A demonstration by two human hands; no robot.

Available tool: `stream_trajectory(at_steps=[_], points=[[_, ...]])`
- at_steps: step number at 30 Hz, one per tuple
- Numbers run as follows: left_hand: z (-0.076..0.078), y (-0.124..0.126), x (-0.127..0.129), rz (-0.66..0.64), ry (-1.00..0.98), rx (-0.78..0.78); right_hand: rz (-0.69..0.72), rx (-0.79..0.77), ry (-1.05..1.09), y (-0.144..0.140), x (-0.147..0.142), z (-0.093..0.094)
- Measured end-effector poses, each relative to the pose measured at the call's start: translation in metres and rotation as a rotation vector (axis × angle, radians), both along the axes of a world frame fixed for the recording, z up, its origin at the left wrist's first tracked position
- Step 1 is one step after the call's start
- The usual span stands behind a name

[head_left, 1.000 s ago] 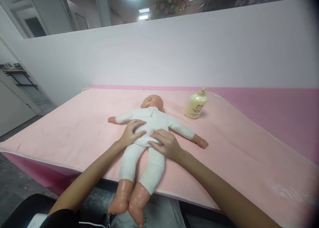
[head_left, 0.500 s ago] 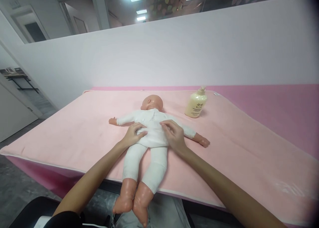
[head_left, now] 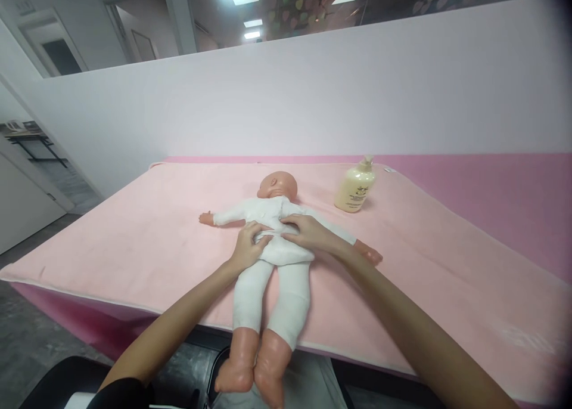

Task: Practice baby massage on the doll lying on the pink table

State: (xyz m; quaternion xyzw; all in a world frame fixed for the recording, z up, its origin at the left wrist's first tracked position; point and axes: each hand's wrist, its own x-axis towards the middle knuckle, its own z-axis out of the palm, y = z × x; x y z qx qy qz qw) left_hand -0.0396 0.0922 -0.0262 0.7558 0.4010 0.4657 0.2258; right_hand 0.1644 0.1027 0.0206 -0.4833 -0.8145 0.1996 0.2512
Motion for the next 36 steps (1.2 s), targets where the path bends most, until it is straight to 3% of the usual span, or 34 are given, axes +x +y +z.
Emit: stream_trajectory(at_steps=[5, 10, 15, 21, 24, 28, 32, 36], points=[[0.005, -0.006, 0.005, 0.010, 0.036, 0.020, -0.043, 0.053, -0.013, 0.004, -0.005, -0.011], [0.024, 0.018, -0.002, 0.040, 0.044, -0.004, -0.098, 0.089, 0.061, 0.003, -0.005, -0.020], [0.038, 0.042, -0.010, -0.111, 0.442, -0.044, -0.086, 0.107, 0.097, 0.003, -0.004, -0.024], [0.049, 0.045, 0.005, -0.024, 0.646, 0.026, -0.085, 0.291, 0.071, 0.003, -0.006, -0.038], [0.054, 0.047, 0.012, 0.020, 0.759, 0.043, -0.166, 0.397, 0.189, 0.005, -0.009, -0.042], [0.051, 0.049, 0.014, 0.040, 0.797, 0.095, -0.322, 0.453, 0.255, 0.015, -0.012, -0.045], [0.040, 0.042, 0.011, -0.004, 0.833, 0.271, -0.299, 0.310, 0.132, 0.029, -0.012, -0.048], [0.035, 0.037, 0.007, 0.012, 0.876, 0.498, -0.294, 0.263, 0.078, 0.036, -0.011, -0.046]])
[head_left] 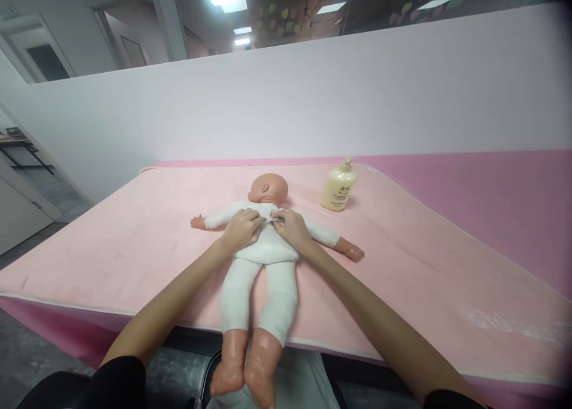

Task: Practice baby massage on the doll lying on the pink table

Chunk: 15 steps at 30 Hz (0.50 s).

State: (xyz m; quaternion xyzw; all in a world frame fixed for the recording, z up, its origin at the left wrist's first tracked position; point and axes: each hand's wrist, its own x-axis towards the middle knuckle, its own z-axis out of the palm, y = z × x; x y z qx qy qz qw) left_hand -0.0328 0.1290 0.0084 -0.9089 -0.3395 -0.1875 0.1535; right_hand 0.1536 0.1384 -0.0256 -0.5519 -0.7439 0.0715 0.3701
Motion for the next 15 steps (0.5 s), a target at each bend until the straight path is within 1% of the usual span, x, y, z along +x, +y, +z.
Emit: stream_trajectory(at_steps=[2, 3, 6, 9, 12, 15], points=[[0.001, 0.002, 0.001, -0.023, -0.032, 0.070, -0.012, -0.004, -0.017, 0.000, 0.000, 0.001], [0.001, 0.005, 0.002, -0.014, -0.070, 0.097, -0.016, -0.002, -0.021, 0.000, 0.000, 0.002], [0.000, 0.016, 0.009, 0.095, -0.220, 0.112, -0.016, 0.004, -0.012, -0.002, -0.001, 0.003], [-0.004, 0.024, 0.013, 0.178, -0.295, 0.003, -0.015, 0.013, -0.013, -0.004, -0.001, 0.004], [-0.004, 0.026, 0.012, 0.161, -0.317, -0.134, -0.026, 0.022, -0.009, -0.004, 0.000, 0.003], [0.001, 0.025, 0.006, 0.119, -0.299, -0.229, -0.028, 0.029, 0.007, -0.003, 0.001, 0.003]])
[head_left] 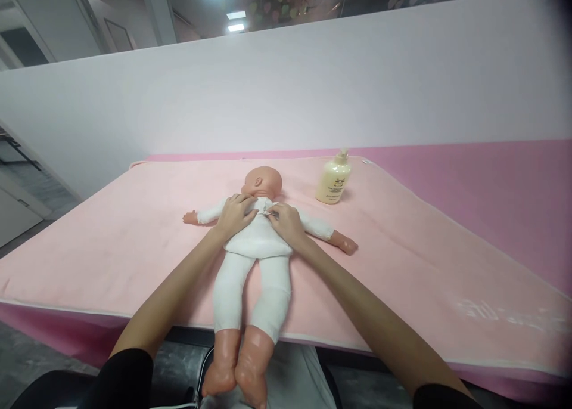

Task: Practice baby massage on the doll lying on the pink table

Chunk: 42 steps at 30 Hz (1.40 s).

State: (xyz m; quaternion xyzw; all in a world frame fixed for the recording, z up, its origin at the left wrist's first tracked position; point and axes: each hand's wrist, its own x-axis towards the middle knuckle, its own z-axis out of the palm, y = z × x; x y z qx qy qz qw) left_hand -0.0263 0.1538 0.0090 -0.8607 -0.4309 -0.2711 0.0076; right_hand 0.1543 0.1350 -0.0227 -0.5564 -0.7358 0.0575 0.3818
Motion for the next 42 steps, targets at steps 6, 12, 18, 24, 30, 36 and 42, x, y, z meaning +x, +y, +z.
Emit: stream_trajectory(at_steps=[6, 12, 18, 24, 30, 36, 42], points=[[0.002, 0.008, 0.003, 0.031, -0.030, -0.079, 0.001, -0.031, 0.021, -0.004, -0.001, 0.000], [-0.006, 0.016, 0.010, 0.064, -0.075, -0.060, -0.175, 0.043, 0.274, -0.003, -0.002, -0.004], [-0.008, 0.011, 0.009, 0.090, -0.098, -0.056, -0.103, -0.200, 0.206, 0.013, 0.005, 0.004], [-0.015, 0.009, 0.006, 0.120, -0.195, -0.053, -0.160, -0.181, 0.208, 0.018, 0.006, 0.006], [-0.028, 0.009, 0.001, 0.142, -0.452, -0.053, -0.212, -0.109, 0.146, 0.022, 0.000, 0.006], [-0.034, 0.009, -0.002, 0.105, -0.621, -0.081, -0.228, -0.061, 0.134, 0.014, -0.003, -0.006], [-0.044, 0.005, -0.018, -0.020, -0.704, -0.231, -0.185, 0.063, 0.063, 0.000, -0.004, -0.021]])
